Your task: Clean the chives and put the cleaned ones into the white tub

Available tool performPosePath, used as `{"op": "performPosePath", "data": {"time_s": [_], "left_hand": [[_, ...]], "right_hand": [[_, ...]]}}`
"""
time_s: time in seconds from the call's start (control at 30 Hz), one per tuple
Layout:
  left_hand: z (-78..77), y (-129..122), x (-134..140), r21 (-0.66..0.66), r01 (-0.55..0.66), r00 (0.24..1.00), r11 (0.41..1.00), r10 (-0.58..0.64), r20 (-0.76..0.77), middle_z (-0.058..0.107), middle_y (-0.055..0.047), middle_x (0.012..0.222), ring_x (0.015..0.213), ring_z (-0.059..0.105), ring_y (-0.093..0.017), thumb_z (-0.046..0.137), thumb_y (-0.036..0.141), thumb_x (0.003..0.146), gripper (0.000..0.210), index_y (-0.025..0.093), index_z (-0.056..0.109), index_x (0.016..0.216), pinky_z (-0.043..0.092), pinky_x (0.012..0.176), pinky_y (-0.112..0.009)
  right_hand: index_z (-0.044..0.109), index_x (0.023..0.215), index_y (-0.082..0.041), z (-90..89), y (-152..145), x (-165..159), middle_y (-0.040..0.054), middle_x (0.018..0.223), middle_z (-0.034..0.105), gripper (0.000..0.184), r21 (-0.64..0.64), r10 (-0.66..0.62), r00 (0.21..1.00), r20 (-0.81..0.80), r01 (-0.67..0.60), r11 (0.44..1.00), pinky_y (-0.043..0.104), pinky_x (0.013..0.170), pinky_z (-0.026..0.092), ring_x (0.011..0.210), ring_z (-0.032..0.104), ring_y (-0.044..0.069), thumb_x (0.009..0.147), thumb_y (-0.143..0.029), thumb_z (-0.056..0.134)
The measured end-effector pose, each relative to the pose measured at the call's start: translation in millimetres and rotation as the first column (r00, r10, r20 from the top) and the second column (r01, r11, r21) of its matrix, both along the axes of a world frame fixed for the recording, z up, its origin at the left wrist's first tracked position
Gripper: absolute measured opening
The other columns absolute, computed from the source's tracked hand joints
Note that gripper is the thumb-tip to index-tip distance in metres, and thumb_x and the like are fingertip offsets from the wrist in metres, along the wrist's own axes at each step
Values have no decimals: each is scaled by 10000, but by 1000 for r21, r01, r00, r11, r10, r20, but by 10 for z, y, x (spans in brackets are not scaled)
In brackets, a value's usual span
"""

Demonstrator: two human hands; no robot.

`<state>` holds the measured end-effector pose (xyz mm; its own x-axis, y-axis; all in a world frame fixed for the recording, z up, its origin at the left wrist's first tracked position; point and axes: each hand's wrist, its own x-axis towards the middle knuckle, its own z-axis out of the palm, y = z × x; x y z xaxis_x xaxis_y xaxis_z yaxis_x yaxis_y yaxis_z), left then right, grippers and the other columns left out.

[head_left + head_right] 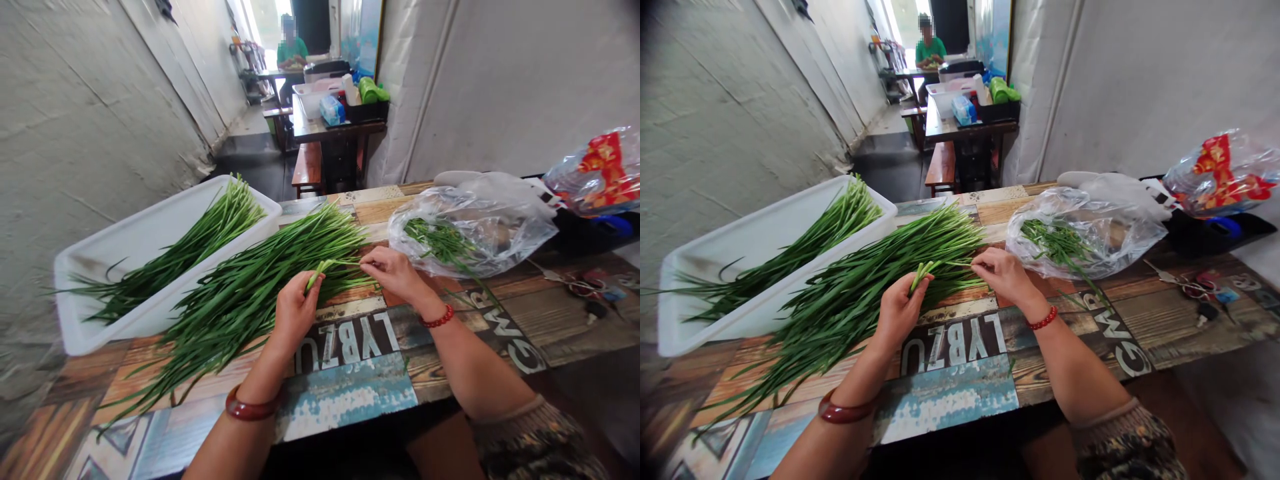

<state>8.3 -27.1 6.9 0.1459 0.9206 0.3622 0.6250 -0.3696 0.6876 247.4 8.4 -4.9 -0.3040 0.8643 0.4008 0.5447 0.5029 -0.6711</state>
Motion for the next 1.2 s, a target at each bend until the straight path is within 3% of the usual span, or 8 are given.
{"op": "performPosePath", "data": {"time_s": [0.13,0.33,0.47,0.63,0.73,0.87,1.03,1.2], "left_hand": [[-50,13,-1,60,104,993,993,-100,-62,662,-62,863,820,603,-168,452,285,965,243,174,667,938,446,751,-267],[-128,53,-3,65,151,985,986,-144,-98,692,-79,951,896,614,-193,463,267,961,223,172,666,973,462,814,-306],[-105,51,6,46,144,988,989,-141,-56,696,-74,932,873,628,-181,463,299,964,246,169,672,953,467,807,-294],[-86,45,7,16,102,995,995,-102,-4,694,-51,865,816,636,-166,478,324,958,255,170,677,919,470,755,-275],[-86,45,9,5,82,996,997,-82,33,703,-46,873,829,644,-167,479,319,956,254,170,678,906,477,769,-277],[-77,47,16,8,62,997,998,-62,51,703,-43,865,825,647,-166,484,311,952,248,168,679,894,484,772,-277],[-69,40,15,84,70,997,994,-73,25,686,-40,854,815,633,-153,478,289,958,227,172,665,904,483,769,-268],[-72,17,40,140,142,990,980,-139,-31,671,-66,908,875,617,-166,479,228,952,181,174,651,934,477,802,-280]], "right_hand": [[704,828,-180,54,-24,42,25,782,649,134,-41,78,997,5,-78,996,255,675,427,731,587,138,883,-200,584],[712,814,-172,9,13,153,64,822,671,143,56,-163,955,246,154,986,310,757,433,798,600,184,890,-188,592],[724,948,-199,12,25,163,78,942,688,150,135,-191,952,238,162,977,344,848,437,905,603,209,885,-163,593],[717,898,-186,93,0,146,47,870,671,136,65,-4,997,73,-1,998,285,767,456,828,607,165,900,-174,581],[718,855,-180,100,-27,133,37,813,658,85,-19,93,976,198,-91,996,278,744,442,788,591,162,861,-164,635],[718,878,-178,72,-51,117,68,885,651,71,-7,82,903,422,-87,996,316,804,424,883,572,203,808,-186,708],[690,880,-184,106,-78,109,65,913,644,81,-39,140,855,499,-139,990,311,834,408,930,562,202,821,-237,707],[651,885,-167,173,-129,69,71,936,652,61,-63,116,816,567,-98,993,299,813,393,916,570,202,837,-204,662]]}}
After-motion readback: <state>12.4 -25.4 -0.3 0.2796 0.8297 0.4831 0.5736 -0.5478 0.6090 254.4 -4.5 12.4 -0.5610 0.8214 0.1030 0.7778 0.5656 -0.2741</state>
